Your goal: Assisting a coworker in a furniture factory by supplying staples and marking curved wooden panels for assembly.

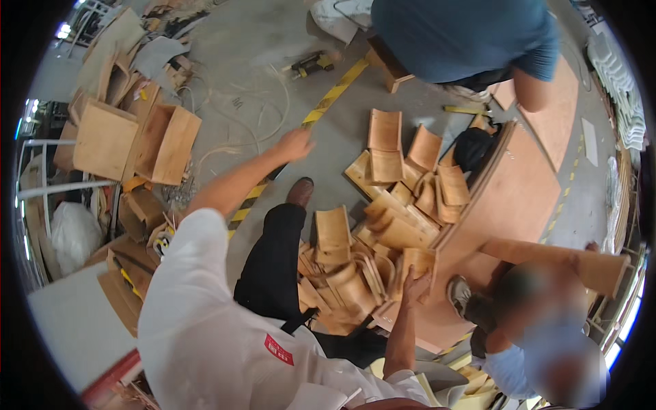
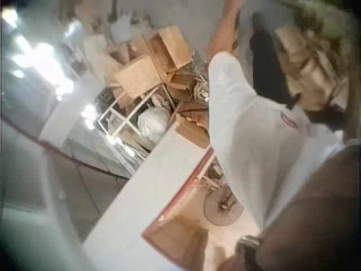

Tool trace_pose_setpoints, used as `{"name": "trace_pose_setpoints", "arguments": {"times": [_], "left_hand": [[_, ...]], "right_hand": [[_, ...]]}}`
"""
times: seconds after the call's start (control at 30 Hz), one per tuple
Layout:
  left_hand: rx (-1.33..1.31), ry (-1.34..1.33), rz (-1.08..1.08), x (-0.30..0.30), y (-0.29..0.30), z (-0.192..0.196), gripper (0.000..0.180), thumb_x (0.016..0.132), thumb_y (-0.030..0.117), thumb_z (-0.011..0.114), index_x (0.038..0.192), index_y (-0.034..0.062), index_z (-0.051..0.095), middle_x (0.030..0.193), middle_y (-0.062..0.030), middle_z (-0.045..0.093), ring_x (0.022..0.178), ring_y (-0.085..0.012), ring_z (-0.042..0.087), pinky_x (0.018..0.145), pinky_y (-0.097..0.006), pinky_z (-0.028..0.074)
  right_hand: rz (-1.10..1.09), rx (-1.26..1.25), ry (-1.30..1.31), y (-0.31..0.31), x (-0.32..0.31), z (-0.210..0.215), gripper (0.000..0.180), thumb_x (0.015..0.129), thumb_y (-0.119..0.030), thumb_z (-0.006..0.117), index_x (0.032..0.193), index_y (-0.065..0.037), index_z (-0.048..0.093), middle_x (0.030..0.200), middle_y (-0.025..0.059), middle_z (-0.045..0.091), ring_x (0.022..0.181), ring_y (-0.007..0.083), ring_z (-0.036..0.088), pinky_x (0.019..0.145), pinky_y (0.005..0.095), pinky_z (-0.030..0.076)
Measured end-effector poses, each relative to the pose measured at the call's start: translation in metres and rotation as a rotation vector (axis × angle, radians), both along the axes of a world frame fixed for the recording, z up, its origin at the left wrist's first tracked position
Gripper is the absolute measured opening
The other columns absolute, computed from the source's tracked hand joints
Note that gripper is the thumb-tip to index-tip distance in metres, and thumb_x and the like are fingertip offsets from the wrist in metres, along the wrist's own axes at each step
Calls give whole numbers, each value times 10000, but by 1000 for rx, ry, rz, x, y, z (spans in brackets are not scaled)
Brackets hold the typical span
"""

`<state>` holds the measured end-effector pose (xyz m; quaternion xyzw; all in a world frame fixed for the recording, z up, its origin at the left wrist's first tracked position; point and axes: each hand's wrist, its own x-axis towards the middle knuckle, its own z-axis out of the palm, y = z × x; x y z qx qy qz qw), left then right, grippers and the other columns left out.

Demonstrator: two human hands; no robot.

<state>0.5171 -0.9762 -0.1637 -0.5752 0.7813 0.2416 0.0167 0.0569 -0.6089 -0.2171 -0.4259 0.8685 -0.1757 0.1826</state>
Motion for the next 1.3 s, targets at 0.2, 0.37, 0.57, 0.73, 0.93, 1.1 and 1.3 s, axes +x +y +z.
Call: {"name": "trace_pose_setpoints", "arguments": {"times": [0.2, 0.37, 0.57, 0.73, 0.93, 1.1, 1.3], "left_hand": [[40, -24, 254, 19, -217, -180, 397, 921, 320, 555, 1165, 8, 561, 1110, -248, 628, 1060, -412, 596, 908, -499, 483], [-93, -204, 309, 76, -320, -286, 448, 925, 320, 545, 1229, -8, 529, 1218, -249, 582, 1169, -376, 552, 979, -475, 454], [-260, -464, 123, 86, -387, -363, 593, 746, 260, 683, 1267, 34, 512, 1229, -170, 591, 1144, -333, 568, 951, -485, 459], [-344, -466, -1, 123, -397, -367, 406, 793, 249, 667, 1114, 5, 619, 1144, -209, 626, 1059, -361, 623, 875, -473, 502], [-2, -158, -116, 101, -352, -314, 570, 869, 315, 597, 1232, -114, 503, 1238, -341, 537, 1169, -460, 528, 994, -479, 416], [-129, -66, -420, 28, -276, -138, 608, 862, 186, 543, 1357, -127, 377, 1245, -346, 522, 1181, -445, 526, 996, -442, 415], [186, 210, -592, -207, -78, 103, 543, 872, 110, 526, 1363, -49, 361, 1159, -281, 549, 971, -382, 554, 867, -417, 438]], "right_hand": [[175, 143, 501, -51, 19, -79, 633, 939, -376, 591, 1372, 58, 434, 1334, 336, 458, 1204, 463, 452, 1031, 492, 366], [-100, 255, 403, -63, 56, -98, 560, 993, -340, 498, 1444, -23, 394, 1449, 330, 332, 1336, 459, 304, 1100, 515, 260], [-95, 283, 520, -57, 57, -109, 523, 1019, -297, 407, 1459, -18, 358, 1480, 320, 296, 1372, 461, 272, 1127, 503, 226], [-163, 231, 462, -94, 69, -102, 503, 983, -240, 466, 1442, -42, 404, 1490, 302, 299, 1375, 449, 282, 1141, 499, 224], [-225, 174, 509, -65, 56, -116, 613, 881, -249, 608, 1439, -79, 419, 1470, 300, 326, 1376, 452, 287, 1128, 520, 239], [-235, 50, 398, -70, 58, -108, 671, 848, -366, 654, 1417, -79, 443, 1452, 321, 334, 1368, 473, 287, 1120, 533, 249], [-164, -72, 201, -45, 45, -112, 578, 902, -374, 613, 1374, -72, 475, 1450, 303, 347, 1380, 491, 259, 1110, 558, 262]]}}
